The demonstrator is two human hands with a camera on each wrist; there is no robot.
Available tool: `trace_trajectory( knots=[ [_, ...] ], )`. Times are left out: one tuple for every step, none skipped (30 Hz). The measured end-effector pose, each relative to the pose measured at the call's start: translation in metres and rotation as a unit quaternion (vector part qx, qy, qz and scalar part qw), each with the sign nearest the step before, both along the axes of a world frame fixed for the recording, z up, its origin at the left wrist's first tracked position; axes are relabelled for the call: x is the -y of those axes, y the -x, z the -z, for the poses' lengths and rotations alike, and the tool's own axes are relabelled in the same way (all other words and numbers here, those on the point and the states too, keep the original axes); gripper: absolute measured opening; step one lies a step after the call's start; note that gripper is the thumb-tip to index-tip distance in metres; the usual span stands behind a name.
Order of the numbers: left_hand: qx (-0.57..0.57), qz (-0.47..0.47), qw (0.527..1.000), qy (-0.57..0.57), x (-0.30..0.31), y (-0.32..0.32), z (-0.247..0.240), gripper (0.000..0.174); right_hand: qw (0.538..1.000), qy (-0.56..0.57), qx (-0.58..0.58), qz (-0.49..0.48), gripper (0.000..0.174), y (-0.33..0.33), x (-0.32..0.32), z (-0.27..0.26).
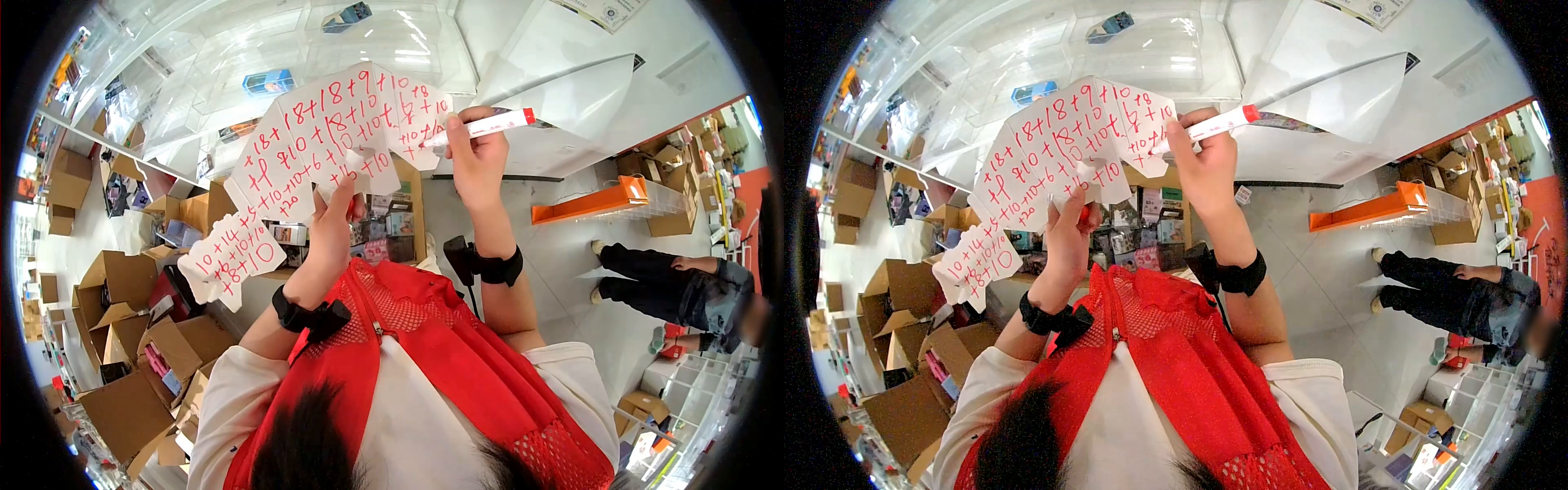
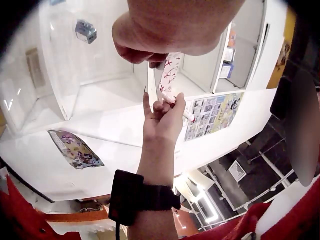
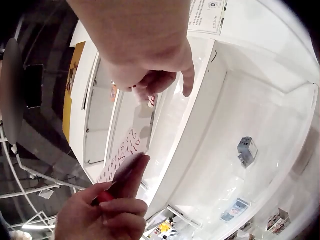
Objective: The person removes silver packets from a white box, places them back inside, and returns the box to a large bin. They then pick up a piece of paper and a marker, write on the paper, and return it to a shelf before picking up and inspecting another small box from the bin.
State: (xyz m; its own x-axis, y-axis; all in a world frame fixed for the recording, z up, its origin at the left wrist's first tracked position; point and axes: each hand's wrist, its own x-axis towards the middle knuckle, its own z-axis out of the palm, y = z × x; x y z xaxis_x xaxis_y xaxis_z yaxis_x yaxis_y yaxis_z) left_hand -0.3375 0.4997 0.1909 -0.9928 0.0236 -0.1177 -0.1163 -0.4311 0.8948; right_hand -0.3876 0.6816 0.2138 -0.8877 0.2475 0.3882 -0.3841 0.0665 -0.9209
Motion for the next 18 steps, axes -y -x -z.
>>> trace_trajectory(
  knots=[
    [-0.005, 0.001, 1.000, 0.000, 0.001, 0.000, 0.001, 0.014, 1.000, -0.008, 0.001, 0.002, 0.014, 0.000, 0.000, 0.000],
    [-0.007, 0.002, 1.000, 0.001, 0.001, -0.001, 0.001, 0.013, 1.000, -0.016, 0.002, 0.003, 0.014, -0.001, 0.001, 0.000],
    [-0.010, 0.003, 1.000, 0.003, 0.002, -0.001, 0.002, 0.013, 1.000, -0.024, 0.003, 0.005, 0.014, -0.001, 0.001, 0.000],
    [-0.013, 0.004, 1.000, 0.004, 0.002, -0.001, 0.002, 0.013, 1.000, -0.024, -0.001, 0.004, 0.014, -0.001, 0.002, 0.000],
    [-0.007, -0.005, 1.000, -0.003, 0.001, -0.002, 0.002, 0.013, 1.000, -0.024, -0.005, 0.002, 0.014, -0.001, 0.002, 0.000],
    [-0.002, -0.014, 1.000, -0.009, 0.000, -0.002, 0.002, 0.013, 1.000, -0.024, -0.010, 0.001, 0.015, -0.001, 0.002, 0.001],
    [0.004, -0.023, 1.000, -0.016, -0.001, -0.003, 0.001, 0.013, 0.999, -0.037, -0.006, -0.004, 0.014, -0.002, 0.002, 0.001],
    [0.000, -0.019, 1.000, -0.017, 0.000, -0.004, 0.001, 0.013, 0.999, -0.050, -0.002, -0.008, 0.014, -0.004, 0.000, 0.001],
    [-0.003, -0.014, 1.000, -0.019, 0.001, -0.005, 0.000, 0.012, 0.998, -0.064, 0.001, -0.012, 0.014, -0.005, 0.000, 0.001],
    [-0.007, -0.009, 1.000, -0.021, 0.002, -0.004, 0.000, 0.011, 0.998, -0.059, -0.003, -0.009, 0.014, -0.006, 0.000, 0.002],
    [0.000, -0.017, 1.000, -0.018, 0.002, -0.004, 0.000, 0.011, 0.999, -0.053, -0.007, -0.005, 0.014, -0.006, 0.000, 0.003],
    [0.007, -0.025, 1.000, -0.016, 0.002, -0.003, 0.001, 0.010, 0.999, -0.048, -0.012, -0.001, 0.014, -0.007, 0.001, 0.003],
    [0.015, -0.033, 0.999, -0.013, 0.001, -0.003, 0.001, 0.010, 1.000, -0.011, -0.005, 0.003, 0.013, -0.009, 0.000, 0.002],
    [0.015, -0.034, 0.999, -0.017, 0.001, -0.003, 0.002, 0.010, 1.000, 0.025, 0.001, 0.006, 0.013, -0.012, 0.000, 0.001],
    [0.016, -0.034, 0.999, -0.020, 0.001, -0.003, 0.003, 0.010, 0.998, 0.062, 0.006, 0.009, 0.013, -0.014, 0.000, 0.000],
    [0.017, -0.035, 0.999, -0.023, 0.001, -0.002, 0.003, 0.010, 0.998, 0.066, -0.018, 0.018, 0.013, -0.014, -0.001, 0.002],
    [0.016, -0.034, 0.999, -0.022, 0.001, -0.002, 0.003, 0.010, 0.996, 0.070, -0.041, 0.027, 0.013, -0.012, -0.001, 0.007],
    [0.016, -0.034, 0.999, -0.020, 0.001, -0.002, 0.003, 0.010, 0.994, 0.074, -0.065, 0.036, 0.013, -0.011, -0.001, 0.009]
  ],
)
